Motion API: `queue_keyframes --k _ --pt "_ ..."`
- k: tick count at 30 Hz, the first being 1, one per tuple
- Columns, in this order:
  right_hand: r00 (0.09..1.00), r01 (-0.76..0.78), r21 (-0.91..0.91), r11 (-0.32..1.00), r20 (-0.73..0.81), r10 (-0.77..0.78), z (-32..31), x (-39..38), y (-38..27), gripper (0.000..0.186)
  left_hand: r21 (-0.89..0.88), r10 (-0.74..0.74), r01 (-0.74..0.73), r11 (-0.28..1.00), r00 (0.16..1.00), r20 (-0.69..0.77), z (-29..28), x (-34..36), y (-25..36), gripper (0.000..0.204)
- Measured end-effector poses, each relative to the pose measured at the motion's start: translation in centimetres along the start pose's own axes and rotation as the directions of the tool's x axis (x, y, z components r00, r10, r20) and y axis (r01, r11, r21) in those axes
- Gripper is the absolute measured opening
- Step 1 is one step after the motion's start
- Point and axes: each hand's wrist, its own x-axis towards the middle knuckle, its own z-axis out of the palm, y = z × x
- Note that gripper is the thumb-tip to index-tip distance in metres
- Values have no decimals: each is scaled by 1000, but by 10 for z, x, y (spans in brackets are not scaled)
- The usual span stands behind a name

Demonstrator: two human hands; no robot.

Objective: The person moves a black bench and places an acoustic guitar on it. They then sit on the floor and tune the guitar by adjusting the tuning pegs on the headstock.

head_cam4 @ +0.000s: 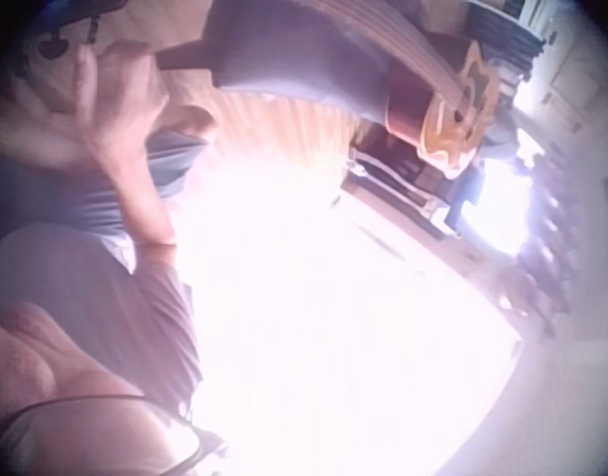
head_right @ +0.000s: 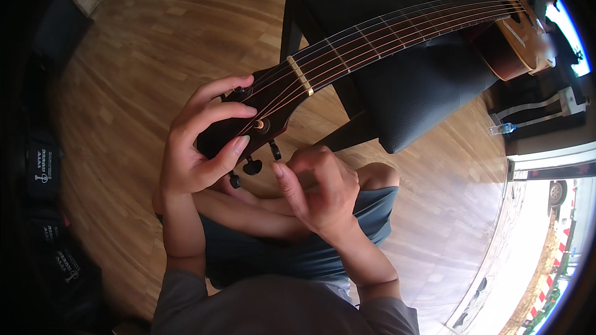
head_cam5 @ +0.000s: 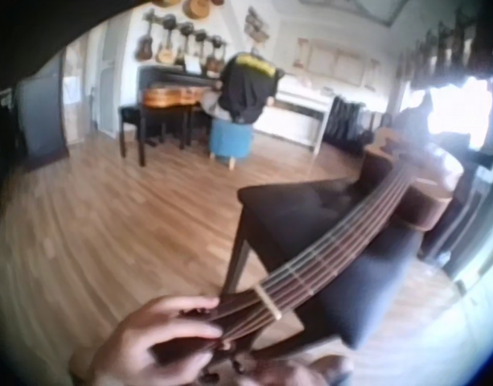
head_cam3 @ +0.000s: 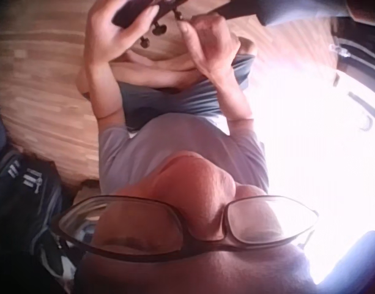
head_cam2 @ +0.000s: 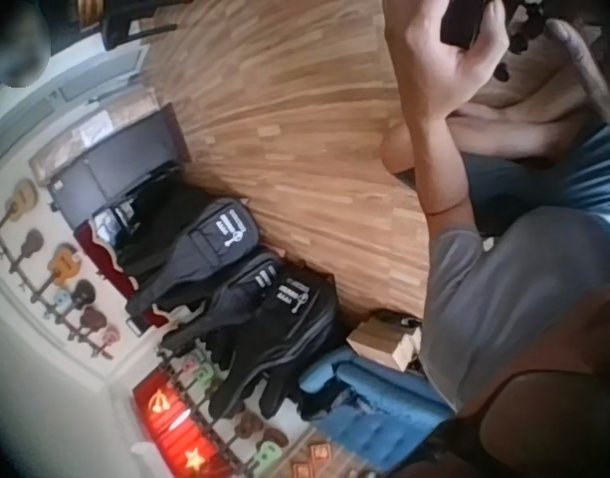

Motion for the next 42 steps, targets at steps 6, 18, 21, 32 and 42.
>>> queue_keyframes --k 6,18,21,32,42 --pt "979 205 -33 978 2 -205 -2 11 5 38 1 -8 8 1000 1000 -19 1 -1 -1 32" --pt "998 6 -28 1000 -65 -8 7 5 4 16 0 11 -11 1000 1000 -21 0 1 -1 31" --pt "999 -46 -31 998 -28 45 5 0 0 11 -22 -4 3 1000 999 -36 2 -1 -2 31" --pt "970 210 -161 964 -89 -226 7 9 9 34 -8 -12 11 1000 999 -47 0 -3 -3 30" --pt "968 -233 150 961 -58 244 12 -7 -8 12 -51 -68 66 997 996 -55 1 -4 0 30"
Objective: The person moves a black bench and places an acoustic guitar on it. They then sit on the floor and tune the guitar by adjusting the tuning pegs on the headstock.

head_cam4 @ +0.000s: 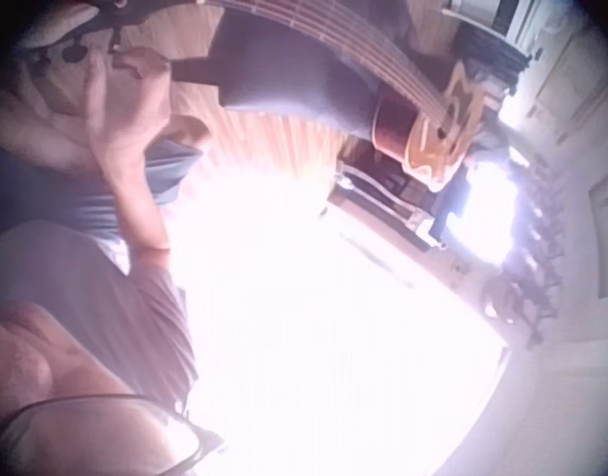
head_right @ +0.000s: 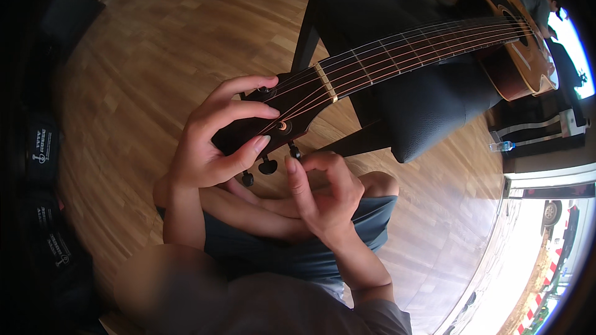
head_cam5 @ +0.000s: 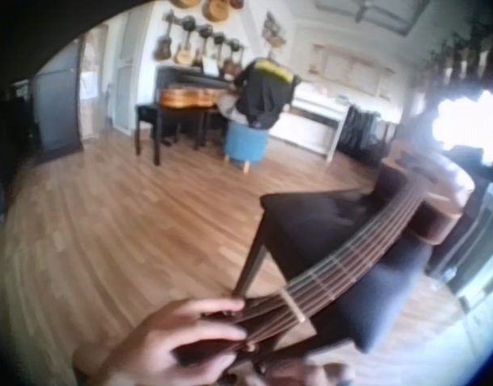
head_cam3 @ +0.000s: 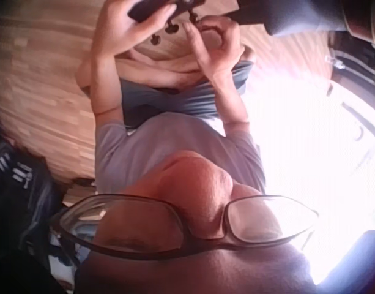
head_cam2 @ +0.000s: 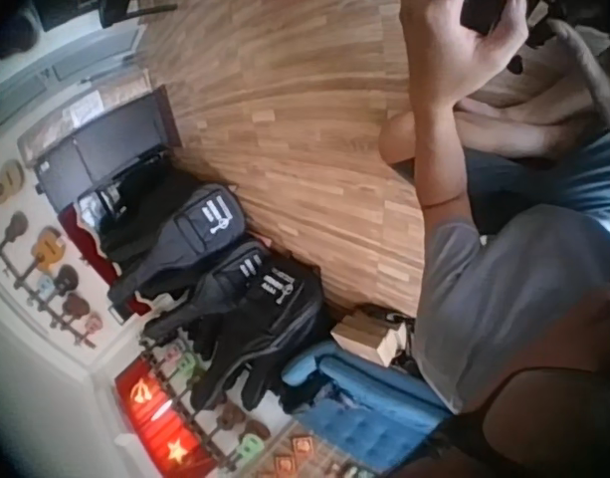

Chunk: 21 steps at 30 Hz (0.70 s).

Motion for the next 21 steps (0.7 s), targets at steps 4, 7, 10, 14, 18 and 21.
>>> queue_keyframes --k 4,7,10,14,18,21 --pt "904 419 -162 894 -13 -426 -1 12 7 33 47 48 -47 998 999 -10 0 0 -3 30" --pt "897 441 -219 870 93 -431 -6 13 3 37 52 57 -56 997 998 -15 -1 -1 -2 30" --pt "896 442 -242 864 70 -438 -6 14 4 37 46 33 -35 998 999 40 -4 -1 1 31" --pt "907 402 -316 859 13 -420 -3 10 5 34 43 60 -62 997 997 54 -4 1 -1 32" --pt "949 294 -241 925 -40 -313 3 12 -1 27 38 43 -44 998 998 51 -5 0 1 32" --pt "980 137 4 991 -146 -135 14 4 4 24 34 52 -54 998 998 48 -5 1 1 32"
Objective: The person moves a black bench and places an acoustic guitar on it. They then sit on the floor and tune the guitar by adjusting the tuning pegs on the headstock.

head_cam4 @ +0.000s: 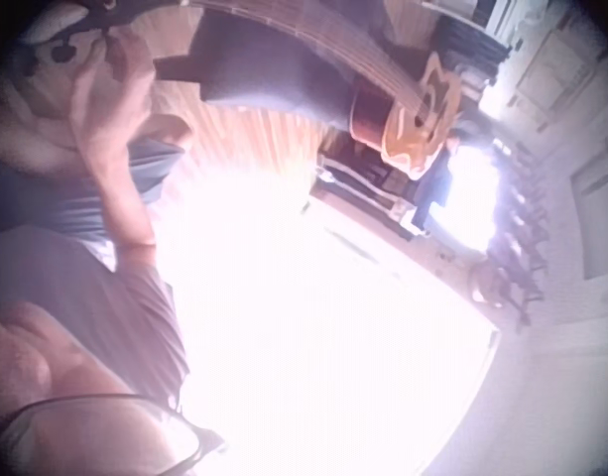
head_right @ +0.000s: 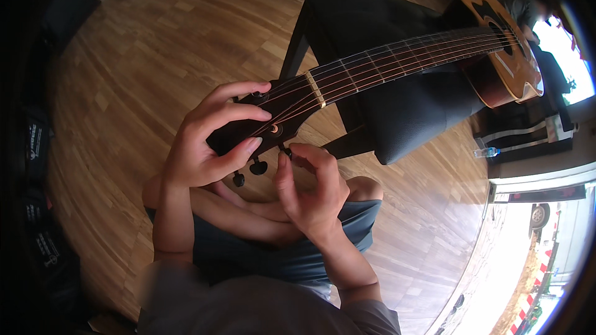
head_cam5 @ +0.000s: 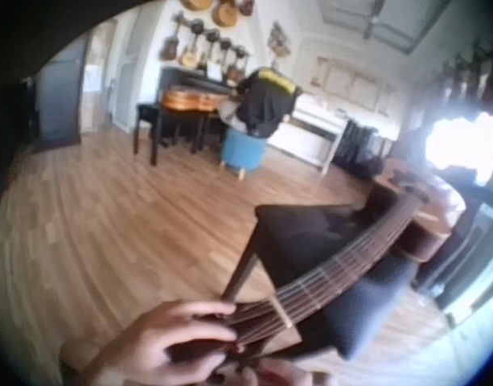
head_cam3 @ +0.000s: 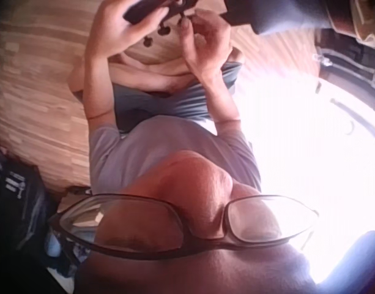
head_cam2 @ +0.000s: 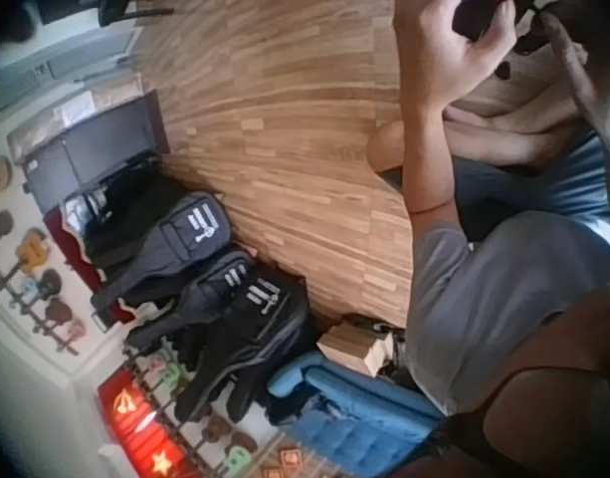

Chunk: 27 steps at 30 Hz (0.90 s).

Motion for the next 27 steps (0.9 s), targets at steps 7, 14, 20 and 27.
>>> queue_keyframes --k 7,14,20,27 --pt "988 109 -93 990 123 -98 -12 -3 9 27 -27 -7 6 1000 1000 -16 1 -4 -1 32" --pt "961 -156 -154 976 204 186 -15 -1 -5 14 -34 10 -11 999 1000 -28 0 -4 -4 33" --pt "998 40 -140 989 50 -33 -4 0 -2 24 -21 47 -48 999 998 -39 2 -3 -5 33" --pt "965 -167 -43 985 197 172 -12 2 0 15 12 43 -42 999 998 -44 0 -4 -4 33"
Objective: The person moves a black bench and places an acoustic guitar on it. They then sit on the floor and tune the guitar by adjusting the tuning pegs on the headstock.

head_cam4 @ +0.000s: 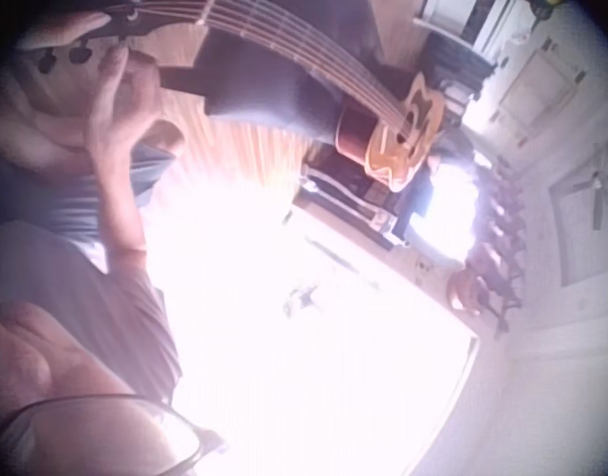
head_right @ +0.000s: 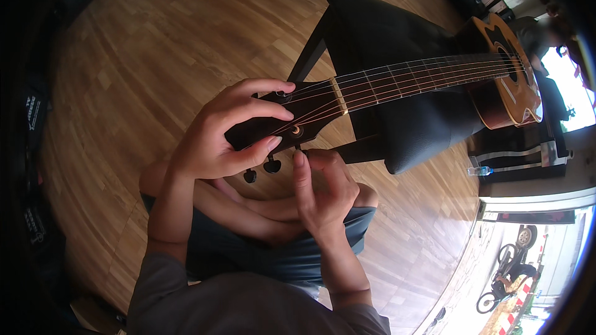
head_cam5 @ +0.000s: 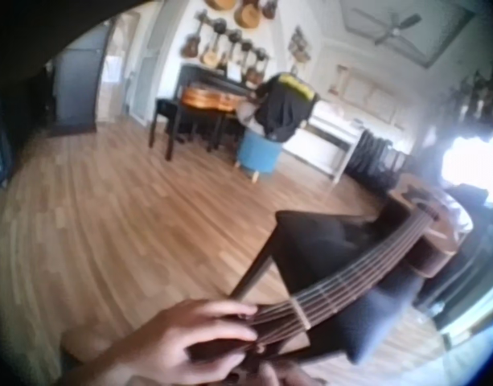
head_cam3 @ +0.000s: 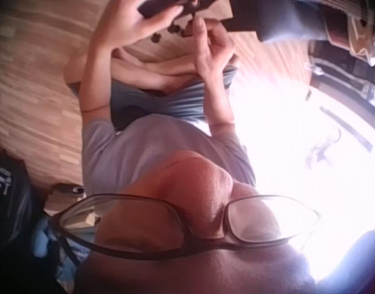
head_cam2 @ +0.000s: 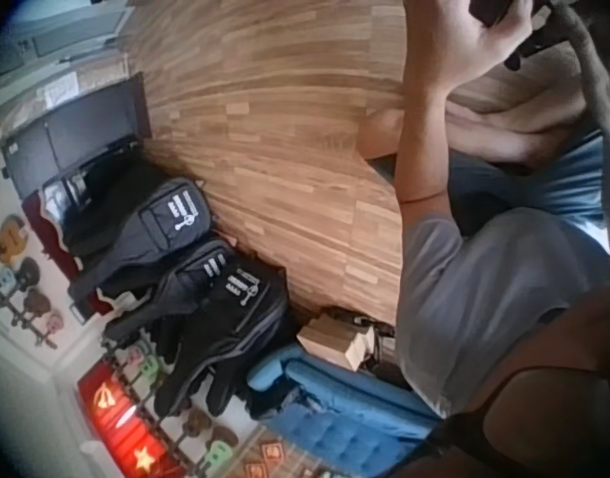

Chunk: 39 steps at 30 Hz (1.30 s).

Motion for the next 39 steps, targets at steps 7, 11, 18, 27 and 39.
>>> queue_keyframes --k 7,11,18,27,39 --pt "997 15 64 998 -72 -10 3 -8 8 25 -20 5 -5 1000 1000 -2 2 2 0 32" --pt "924 348 -274 897 -63 -377 -1 4 7 39 0 -10 10 1000 1000 5 0 1 2 32" --pt "865 -499 678 539 355 354 -3 -2 5 14 -14 -16 16 1000 1000 8 0 2 2 31" --pt "940 300 -227 926 -98 -328 -1 5 -3 30 2 -55 55 998 997 56 0 5 6 32" --pt "970 173 -27 984 -170 -175 7 -6 6 22 -7 -47 47 999 998 36 7 7 5 33"
